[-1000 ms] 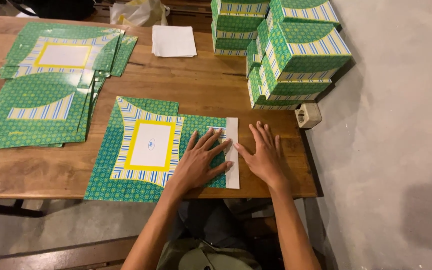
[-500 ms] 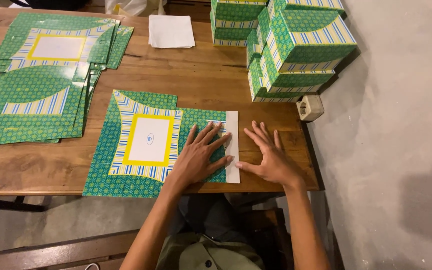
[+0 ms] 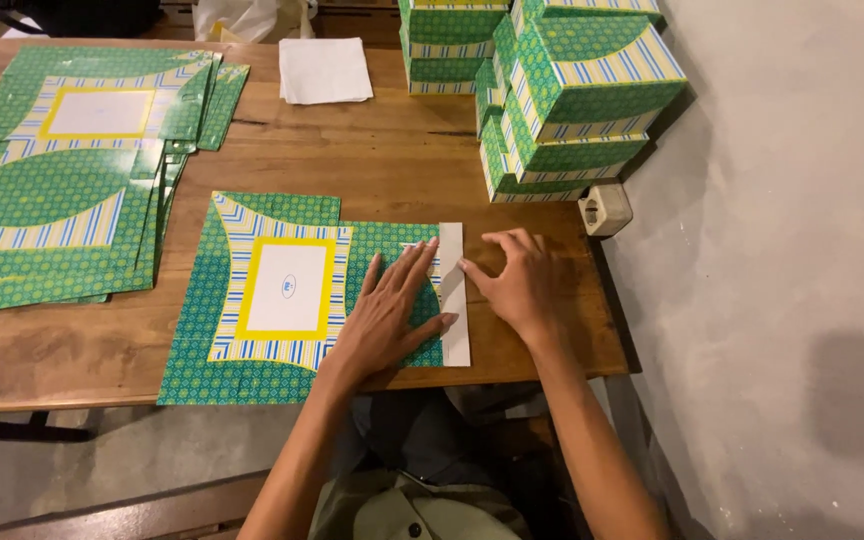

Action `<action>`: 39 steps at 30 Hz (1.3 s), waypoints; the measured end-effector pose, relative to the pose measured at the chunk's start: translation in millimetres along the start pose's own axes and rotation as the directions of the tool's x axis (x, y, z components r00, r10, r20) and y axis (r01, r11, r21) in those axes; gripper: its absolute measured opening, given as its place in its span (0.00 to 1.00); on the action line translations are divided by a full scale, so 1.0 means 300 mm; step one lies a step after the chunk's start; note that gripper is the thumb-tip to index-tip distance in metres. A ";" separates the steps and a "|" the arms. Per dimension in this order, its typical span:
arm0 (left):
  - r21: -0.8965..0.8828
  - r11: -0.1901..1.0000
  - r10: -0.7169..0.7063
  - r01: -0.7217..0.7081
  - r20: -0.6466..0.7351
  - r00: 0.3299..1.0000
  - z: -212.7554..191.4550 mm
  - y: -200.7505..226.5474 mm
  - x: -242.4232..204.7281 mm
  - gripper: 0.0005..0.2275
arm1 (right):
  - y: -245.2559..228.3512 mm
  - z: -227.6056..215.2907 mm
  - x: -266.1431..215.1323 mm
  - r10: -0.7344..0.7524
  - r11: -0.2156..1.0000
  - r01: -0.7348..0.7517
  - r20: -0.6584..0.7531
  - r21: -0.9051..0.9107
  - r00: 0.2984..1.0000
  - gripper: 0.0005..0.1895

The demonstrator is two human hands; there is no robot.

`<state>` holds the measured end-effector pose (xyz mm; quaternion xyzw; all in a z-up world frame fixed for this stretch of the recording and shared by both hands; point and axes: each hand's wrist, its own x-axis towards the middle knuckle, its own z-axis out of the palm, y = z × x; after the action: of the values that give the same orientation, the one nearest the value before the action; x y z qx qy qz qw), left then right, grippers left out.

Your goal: The person folds a white cardboard box blank along pre-scored lines, then places a green patterned paper sheet over it and presses the edges to adhere. The process is repeated with additional blanks and patterned sheets on a wooden table.

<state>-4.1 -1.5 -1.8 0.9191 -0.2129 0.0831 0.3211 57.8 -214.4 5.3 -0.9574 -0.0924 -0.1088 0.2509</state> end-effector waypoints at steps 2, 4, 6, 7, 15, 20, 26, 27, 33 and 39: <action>-0.049 0.999 -0.004 0.001 -0.074 0.997 -0.026 0.025 -0.001 0.40 | -0.034 -0.019 0.010 -0.066 0.997 0.065 0.038 0.033 0.997 0.23; -0.093 0.996 -0.012 -0.002 -0.150 0.989 -0.024 0.005 -0.010 0.38 | -0.080 -0.051 -0.008 -0.136 0.989 0.131 0.073 0.070 0.988 0.22; -0.160 0.979 0.044 -0.126 -0.441 0.897 0.017 -0.054 -0.024 0.29 | -0.128 -0.102 -0.060 -0.409 0.899 0.359 0.184 0.250 0.894 0.20; -0.158 0.979 0.046 -0.128 -0.440 0.897 0.002 -0.049 -0.020 0.29 | -0.122 -0.092 -0.067 -0.409 0.899 0.360 0.182 0.251 0.894 0.20; -0.104 0.932 0.169 -0.347 -0.722 0.671 -0.012 0.055 -0.147 0.15 | -0.074 -0.152 -0.095 -0.513 0.858 0.511 0.043 0.044 0.857 0.10; -0.419 0.879 -0.041 -0.227 -0.541 0.840 0.104 0.210 -0.397 0.07 | -0.085 -0.202 -0.114 -0.609 0.734 0.610 -0.108 0.298 0.785 0.11; -0.710 0.689 -0.530 0.146 -0.355 0.770 0.296 0.180 -0.528 0.15 | -0.160 -0.182 -0.146 -0.515 0.678 0.558 -0.231 0.479 0.825 0.12; -0.746 0.645 -0.589 0.167 -0.346 0.730 0.309 0.166 -0.537 0.20 | -0.166 -0.171 -0.153 -0.487 0.659 0.536 -0.245 0.528 0.839 0.24; -0.798 0.603 -0.549 -0.006 -0.420 0.723 0.153 0.143 -0.479 0.23 | -0.210 -0.120 -0.205 -0.381 0.534 0.552 -0.401 0.640 0.833 0.17; -0.353 0.881 -0.461 0.314 -0.501 0.732 0.212 0.001 -0.518 0.51 | -0.222 -0.097 -0.242 -0.240 0.414 0.462 -0.396 0.784 0.886 0.19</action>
<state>-142.5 11.1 -96.3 0.8282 0.0828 0.2584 0.4904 -32.1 -180.8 42.1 -0.6411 -0.3049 -0.2042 0.6740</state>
